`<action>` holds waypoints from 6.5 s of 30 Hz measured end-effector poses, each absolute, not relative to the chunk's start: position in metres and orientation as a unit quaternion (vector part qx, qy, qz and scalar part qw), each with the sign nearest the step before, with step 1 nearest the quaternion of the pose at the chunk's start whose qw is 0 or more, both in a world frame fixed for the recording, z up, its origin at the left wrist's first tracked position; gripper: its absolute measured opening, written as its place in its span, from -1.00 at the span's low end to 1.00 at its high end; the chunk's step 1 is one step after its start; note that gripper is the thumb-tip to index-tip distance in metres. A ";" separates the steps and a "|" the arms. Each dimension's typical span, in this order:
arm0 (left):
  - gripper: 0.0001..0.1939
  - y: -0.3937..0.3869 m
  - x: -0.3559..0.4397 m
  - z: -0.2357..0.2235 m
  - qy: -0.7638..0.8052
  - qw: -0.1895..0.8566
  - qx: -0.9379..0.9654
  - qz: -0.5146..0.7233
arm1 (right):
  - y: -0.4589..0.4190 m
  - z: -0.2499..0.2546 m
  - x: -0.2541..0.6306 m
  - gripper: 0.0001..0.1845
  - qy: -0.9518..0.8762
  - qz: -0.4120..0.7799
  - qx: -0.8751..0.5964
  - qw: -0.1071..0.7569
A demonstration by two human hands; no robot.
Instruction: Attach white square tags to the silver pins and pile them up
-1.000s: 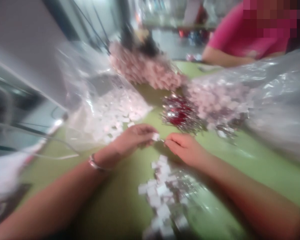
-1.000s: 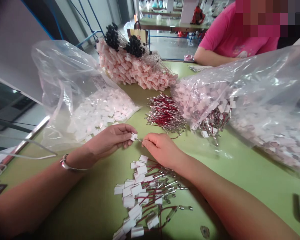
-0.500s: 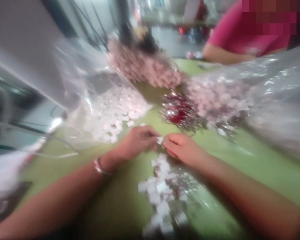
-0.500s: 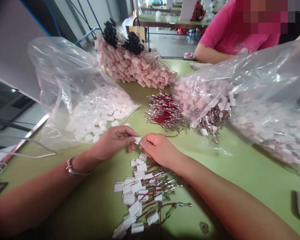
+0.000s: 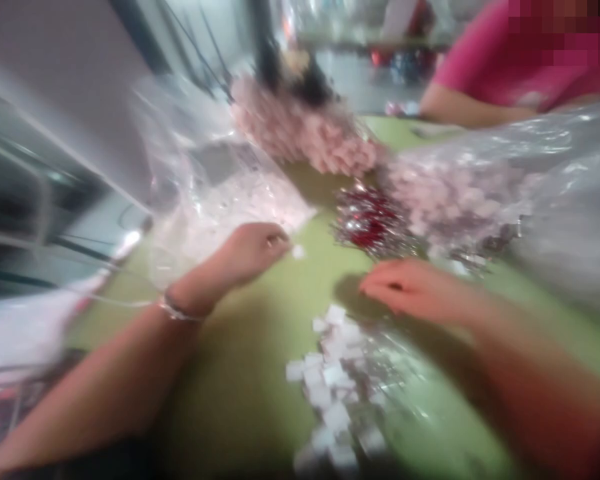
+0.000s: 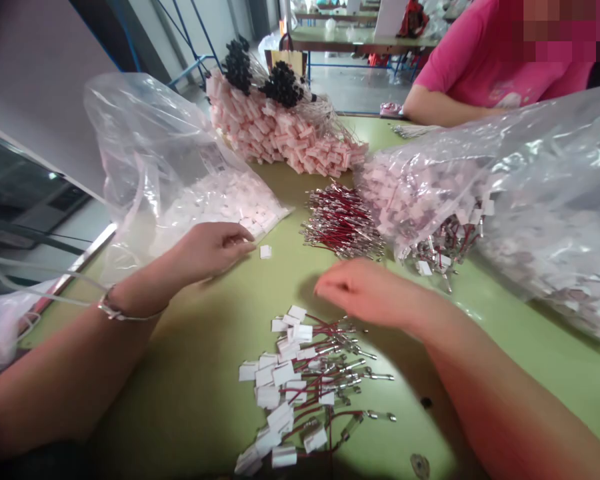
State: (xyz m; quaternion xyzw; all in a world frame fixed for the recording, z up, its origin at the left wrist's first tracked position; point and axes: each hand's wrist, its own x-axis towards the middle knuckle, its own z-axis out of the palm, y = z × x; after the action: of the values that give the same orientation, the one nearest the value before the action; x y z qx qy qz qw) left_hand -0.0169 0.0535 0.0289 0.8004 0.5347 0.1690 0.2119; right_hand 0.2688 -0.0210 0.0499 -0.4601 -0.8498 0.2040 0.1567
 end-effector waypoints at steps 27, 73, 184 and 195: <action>-0.61 0.014 0.024 0.010 0.410 0.445 0.757 0.248 | -0.020 0.041 0.244 -0.89 -0.765 0.296 -0.560 0.115; -0.74 0.010 0.027 0.006 0.390 0.685 0.531 0.310 | -0.033 0.044 0.230 -0.76 -0.571 0.500 -0.594 0.267; -0.71 0.016 0.024 -0.017 0.428 0.580 0.664 0.201 | -0.032 0.002 0.230 -0.72 -0.836 0.093 -0.522 0.143; -0.68 0.032 0.013 0.014 0.468 0.290 0.804 0.225 | -0.028 -0.005 0.232 -0.78 -0.814 0.126 -0.543 0.162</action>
State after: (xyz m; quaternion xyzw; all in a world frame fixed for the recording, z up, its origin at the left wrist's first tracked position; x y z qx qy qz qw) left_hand 0.0134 0.0323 0.0136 0.8040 0.4676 0.2247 0.2905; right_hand 0.2316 -0.0280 -0.0050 -0.5428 -0.8144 0.1264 0.1619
